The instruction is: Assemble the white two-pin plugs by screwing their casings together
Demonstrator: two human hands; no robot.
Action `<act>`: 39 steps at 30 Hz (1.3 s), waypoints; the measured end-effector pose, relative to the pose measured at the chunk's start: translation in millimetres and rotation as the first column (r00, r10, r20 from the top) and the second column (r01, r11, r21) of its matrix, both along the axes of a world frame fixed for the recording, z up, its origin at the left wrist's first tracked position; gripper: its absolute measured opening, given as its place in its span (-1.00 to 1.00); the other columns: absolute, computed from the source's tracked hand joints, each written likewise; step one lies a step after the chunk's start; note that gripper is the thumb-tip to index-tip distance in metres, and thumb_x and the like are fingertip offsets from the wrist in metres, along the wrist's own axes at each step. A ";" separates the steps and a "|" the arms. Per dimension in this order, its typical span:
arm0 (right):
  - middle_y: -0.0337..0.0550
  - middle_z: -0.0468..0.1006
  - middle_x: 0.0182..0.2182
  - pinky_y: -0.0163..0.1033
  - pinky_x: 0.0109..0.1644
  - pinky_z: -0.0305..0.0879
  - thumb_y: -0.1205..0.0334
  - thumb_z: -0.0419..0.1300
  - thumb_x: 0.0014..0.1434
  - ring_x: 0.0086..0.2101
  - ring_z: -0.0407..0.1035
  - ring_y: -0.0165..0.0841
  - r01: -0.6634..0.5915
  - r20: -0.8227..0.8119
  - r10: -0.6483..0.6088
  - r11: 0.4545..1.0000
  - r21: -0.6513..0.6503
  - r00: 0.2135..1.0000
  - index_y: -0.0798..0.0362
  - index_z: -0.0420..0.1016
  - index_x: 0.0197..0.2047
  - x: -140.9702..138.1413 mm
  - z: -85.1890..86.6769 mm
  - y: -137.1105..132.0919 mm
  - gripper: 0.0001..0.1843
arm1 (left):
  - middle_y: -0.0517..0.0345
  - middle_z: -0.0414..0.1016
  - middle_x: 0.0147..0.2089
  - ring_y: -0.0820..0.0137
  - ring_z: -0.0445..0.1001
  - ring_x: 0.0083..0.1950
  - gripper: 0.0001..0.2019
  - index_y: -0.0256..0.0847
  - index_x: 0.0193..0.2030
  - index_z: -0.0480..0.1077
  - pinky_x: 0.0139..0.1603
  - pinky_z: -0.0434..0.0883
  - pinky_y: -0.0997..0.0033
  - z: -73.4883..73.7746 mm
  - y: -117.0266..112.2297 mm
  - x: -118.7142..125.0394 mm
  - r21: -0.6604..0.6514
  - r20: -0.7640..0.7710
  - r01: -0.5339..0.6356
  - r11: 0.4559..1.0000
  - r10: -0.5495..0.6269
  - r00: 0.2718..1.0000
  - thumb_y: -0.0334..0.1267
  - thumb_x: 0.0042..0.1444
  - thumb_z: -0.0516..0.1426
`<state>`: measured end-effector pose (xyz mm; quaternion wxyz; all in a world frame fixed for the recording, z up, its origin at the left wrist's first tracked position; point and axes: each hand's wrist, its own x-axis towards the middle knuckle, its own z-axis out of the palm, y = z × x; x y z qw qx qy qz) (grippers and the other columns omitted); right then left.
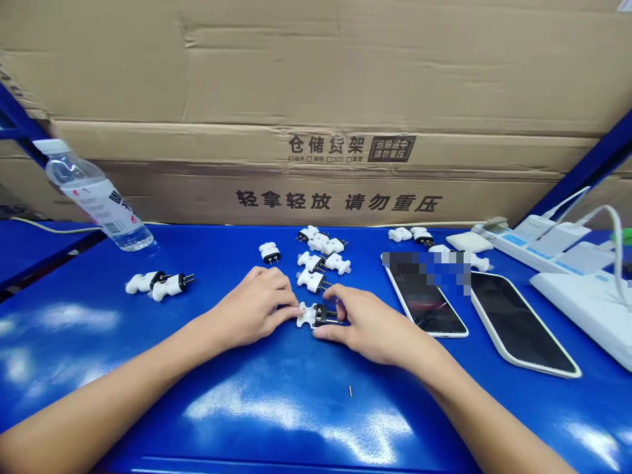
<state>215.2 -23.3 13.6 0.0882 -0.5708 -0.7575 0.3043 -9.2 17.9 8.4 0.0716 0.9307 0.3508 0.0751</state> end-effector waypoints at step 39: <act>-0.03 0.66 -0.19 -0.11 -0.02 0.46 -0.20 0.13 0.26 -0.18 0.59 -0.18 0.091 -0.568 -0.115 0.993 -0.071 0.815 0.02 0.45 -0.17 11.9 32.5 -10.0 -0.58 | 0.10 0.55 0.06 0.21 0.47 0.08 -0.66 -0.10 0.03 0.51 0.07 0.32 0.32 16.7 22.2 -31.7 -0.120 -0.020 -0.061 0.991 0.059 0.998 0.00 0.21 0.22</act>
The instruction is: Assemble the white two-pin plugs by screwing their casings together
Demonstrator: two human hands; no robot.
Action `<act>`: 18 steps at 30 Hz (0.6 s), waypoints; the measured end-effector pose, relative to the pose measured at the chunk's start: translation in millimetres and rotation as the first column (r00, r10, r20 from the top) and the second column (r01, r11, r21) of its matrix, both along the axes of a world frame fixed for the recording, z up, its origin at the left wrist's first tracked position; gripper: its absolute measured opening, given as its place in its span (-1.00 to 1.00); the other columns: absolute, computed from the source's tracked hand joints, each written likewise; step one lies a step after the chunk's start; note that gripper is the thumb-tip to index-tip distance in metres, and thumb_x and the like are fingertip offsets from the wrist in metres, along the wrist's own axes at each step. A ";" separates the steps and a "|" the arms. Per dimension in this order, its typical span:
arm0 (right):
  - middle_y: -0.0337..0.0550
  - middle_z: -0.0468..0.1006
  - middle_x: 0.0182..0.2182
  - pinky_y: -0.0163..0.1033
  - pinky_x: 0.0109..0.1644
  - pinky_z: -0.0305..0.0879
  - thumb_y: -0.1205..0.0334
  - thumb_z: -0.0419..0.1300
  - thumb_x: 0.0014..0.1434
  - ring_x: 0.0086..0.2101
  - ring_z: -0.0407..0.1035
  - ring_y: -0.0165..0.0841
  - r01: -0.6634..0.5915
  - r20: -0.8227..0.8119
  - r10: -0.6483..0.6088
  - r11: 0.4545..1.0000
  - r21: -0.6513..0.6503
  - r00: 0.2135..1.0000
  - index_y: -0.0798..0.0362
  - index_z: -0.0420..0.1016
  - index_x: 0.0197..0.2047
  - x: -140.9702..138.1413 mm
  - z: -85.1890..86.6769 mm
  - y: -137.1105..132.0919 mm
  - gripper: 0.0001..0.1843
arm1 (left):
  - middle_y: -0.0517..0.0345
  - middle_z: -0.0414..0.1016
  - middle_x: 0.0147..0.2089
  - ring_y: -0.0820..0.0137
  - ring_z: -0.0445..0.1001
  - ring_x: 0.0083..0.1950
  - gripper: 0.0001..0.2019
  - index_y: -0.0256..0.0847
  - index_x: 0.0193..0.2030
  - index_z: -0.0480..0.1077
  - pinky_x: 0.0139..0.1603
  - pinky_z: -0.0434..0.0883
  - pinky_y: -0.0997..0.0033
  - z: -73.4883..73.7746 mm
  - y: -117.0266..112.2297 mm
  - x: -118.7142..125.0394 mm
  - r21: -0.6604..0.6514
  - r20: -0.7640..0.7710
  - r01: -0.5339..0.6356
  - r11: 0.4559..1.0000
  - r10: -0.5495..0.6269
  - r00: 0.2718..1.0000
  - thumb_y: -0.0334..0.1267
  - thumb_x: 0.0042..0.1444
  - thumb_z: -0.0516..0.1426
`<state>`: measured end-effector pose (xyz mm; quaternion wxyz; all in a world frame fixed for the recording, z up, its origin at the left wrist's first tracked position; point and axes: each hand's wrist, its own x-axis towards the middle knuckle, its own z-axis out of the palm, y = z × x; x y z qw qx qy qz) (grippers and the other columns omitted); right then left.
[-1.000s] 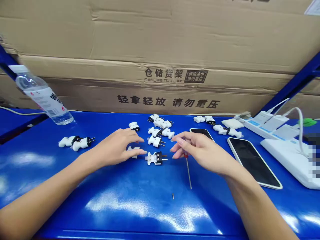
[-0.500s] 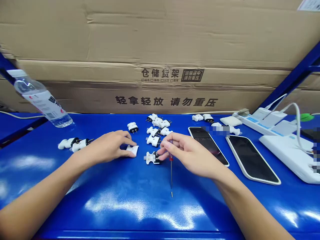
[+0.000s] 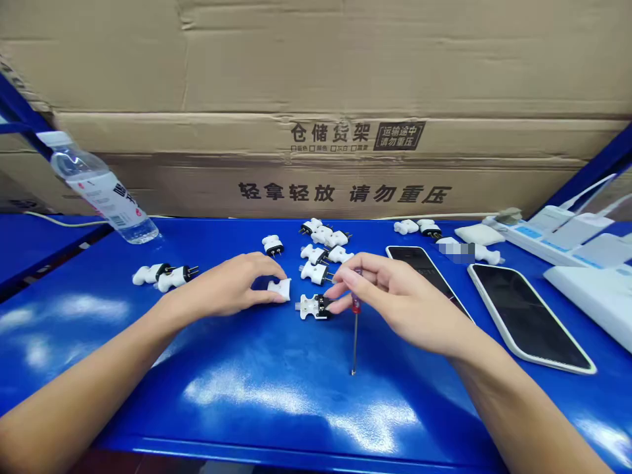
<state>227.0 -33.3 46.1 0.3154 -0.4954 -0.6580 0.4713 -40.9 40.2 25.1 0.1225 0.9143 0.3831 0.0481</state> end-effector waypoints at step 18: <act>-0.04 0.67 -0.24 -0.13 -0.15 0.49 -0.14 0.14 0.27 -0.25 0.62 -0.18 0.104 -0.080 -0.097 0.991 0.083 0.992 0.04 0.44 -0.17 5.2 -3.4 5.1 -0.61 | -0.01 0.56 -0.05 0.05 0.51 -0.05 -0.40 -0.15 0.03 0.53 -0.09 0.35 0.15 14.5 -34.8 20.2 0.085 -0.260 -0.018 0.996 0.040 0.965 0.30 0.09 0.17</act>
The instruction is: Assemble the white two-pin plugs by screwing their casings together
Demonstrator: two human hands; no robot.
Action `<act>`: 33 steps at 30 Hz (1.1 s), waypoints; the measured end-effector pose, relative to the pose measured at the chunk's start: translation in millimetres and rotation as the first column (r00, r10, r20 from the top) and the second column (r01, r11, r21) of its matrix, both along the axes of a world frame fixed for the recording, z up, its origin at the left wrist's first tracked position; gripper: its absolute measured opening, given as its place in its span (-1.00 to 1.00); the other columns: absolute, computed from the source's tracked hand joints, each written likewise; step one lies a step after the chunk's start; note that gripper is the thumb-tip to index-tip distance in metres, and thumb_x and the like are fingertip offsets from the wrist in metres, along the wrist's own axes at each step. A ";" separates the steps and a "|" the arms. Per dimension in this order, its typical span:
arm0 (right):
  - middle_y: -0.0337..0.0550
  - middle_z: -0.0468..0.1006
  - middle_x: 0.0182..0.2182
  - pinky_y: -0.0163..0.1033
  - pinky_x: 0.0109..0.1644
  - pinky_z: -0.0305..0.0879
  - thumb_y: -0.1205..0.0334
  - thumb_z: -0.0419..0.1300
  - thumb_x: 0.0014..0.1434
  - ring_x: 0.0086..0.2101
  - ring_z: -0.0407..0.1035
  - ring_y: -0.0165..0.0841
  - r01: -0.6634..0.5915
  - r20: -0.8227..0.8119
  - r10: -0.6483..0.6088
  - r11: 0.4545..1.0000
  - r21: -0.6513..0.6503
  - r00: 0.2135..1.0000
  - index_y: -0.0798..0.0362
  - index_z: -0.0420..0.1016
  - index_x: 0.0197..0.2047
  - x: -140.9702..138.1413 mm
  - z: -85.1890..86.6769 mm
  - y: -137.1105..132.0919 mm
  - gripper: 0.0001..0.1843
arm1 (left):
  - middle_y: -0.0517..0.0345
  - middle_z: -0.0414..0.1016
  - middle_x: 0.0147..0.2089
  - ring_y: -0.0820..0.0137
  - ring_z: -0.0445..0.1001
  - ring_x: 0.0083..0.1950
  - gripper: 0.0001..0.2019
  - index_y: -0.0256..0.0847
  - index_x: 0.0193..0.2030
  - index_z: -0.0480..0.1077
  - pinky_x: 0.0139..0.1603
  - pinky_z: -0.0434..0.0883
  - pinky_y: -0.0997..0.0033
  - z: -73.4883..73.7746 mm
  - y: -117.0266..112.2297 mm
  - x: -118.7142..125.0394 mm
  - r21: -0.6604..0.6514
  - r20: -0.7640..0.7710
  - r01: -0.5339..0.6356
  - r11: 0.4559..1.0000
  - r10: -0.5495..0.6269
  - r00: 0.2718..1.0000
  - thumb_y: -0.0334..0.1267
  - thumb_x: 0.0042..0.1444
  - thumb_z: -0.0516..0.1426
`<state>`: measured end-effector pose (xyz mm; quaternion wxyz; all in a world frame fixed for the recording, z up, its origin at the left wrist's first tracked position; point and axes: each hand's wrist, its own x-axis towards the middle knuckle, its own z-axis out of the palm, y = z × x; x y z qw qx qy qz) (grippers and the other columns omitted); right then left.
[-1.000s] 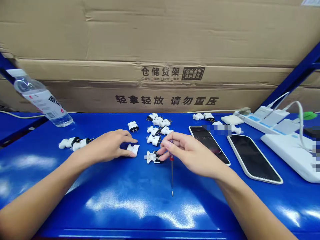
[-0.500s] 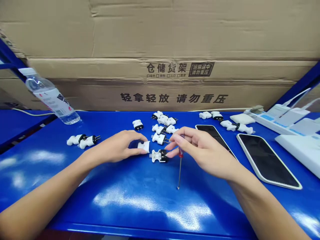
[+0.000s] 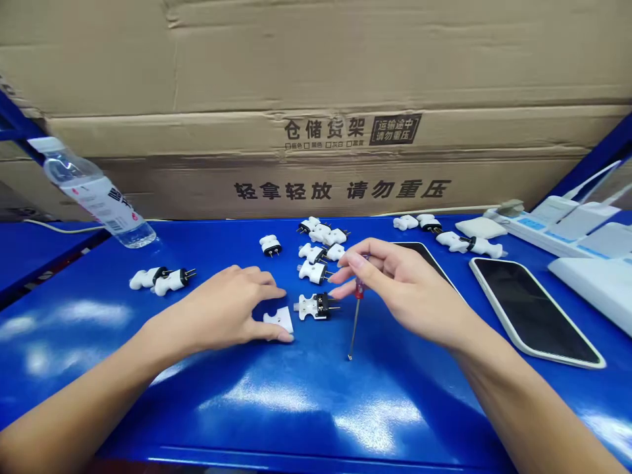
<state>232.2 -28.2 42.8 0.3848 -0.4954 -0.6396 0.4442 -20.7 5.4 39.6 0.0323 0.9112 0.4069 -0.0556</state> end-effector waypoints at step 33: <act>-0.10 0.66 -0.25 -0.12 -0.12 0.45 -0.12 0.15 0.28 -0.27 0.62 -0.19 0.089 -0.052 -0.086 0.994 0.065 0.995 0.00 0.46 -0.18 2.6 -0.9 3.4 -0.66 | 0.02 0.54 0.10 0.14 0.50 0.08 -0.58 -0.14 0.28 0.30 0.06 0.44 0.17 -42.2 26.1 4.6 0.098 0.278 0.001 0.995 -0.028 0.960 -0.23 0.30 0.13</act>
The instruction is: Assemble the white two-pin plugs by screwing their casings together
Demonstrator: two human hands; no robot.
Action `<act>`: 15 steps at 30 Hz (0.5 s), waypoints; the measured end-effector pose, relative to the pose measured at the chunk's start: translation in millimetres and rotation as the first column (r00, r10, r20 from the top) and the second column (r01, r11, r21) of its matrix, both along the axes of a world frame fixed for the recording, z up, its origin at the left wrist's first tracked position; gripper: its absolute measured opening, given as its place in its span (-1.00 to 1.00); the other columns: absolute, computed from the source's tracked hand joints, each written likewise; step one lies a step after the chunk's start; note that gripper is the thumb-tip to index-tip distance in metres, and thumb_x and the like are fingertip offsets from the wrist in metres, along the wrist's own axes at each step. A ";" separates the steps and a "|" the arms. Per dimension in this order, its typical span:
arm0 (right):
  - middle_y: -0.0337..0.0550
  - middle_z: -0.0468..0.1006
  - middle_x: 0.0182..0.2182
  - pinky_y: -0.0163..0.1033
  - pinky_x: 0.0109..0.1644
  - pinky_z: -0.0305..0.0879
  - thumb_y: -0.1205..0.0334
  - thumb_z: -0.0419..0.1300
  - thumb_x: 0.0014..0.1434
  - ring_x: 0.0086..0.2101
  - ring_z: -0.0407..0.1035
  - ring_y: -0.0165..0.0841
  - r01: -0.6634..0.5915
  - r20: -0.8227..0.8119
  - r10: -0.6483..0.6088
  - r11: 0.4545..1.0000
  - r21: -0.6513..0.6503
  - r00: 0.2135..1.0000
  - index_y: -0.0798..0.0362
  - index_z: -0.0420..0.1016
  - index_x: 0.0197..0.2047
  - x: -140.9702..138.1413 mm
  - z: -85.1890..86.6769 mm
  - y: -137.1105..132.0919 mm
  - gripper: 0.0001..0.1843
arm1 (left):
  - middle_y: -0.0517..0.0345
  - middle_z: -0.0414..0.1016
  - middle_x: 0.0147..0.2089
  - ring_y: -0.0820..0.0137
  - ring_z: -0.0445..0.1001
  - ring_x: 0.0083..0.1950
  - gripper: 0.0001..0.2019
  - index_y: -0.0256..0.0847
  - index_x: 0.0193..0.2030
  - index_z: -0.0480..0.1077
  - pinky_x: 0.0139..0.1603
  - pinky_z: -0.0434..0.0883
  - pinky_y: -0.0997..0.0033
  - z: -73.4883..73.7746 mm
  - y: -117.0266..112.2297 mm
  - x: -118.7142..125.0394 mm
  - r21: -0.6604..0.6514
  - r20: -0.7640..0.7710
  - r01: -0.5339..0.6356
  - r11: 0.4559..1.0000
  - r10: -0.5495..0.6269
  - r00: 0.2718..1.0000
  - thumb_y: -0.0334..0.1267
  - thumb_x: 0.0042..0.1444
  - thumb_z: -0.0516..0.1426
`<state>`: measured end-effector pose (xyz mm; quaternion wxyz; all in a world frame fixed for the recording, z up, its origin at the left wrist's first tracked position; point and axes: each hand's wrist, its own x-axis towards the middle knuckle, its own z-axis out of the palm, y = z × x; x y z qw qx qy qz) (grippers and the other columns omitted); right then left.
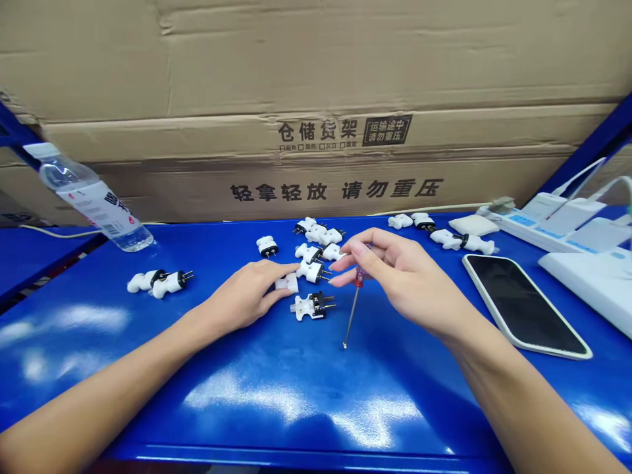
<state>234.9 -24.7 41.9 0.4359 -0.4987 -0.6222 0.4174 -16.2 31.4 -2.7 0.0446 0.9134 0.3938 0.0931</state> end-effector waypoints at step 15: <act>-0.09 0.66 -0.25 -0.14 -0.18 0.44 -0.09 0.15 0.28 -0.28 0.62 -0.20 0.034 0.005 -0.034 0.999 0.029 0.999 0.01 0.45 -0.17 -0.1 2.4 -1.9 -0.67 | 0.01 0.52 0.11 0.23 0.48 0.09 -0.64 -0.20 0.23 0.32 0.12 0.43 0.23 -4.1 -20.7 19.5 -0.004 0.216 0.204 0.979 -0.199 0.956 -0.29 0.31 0.13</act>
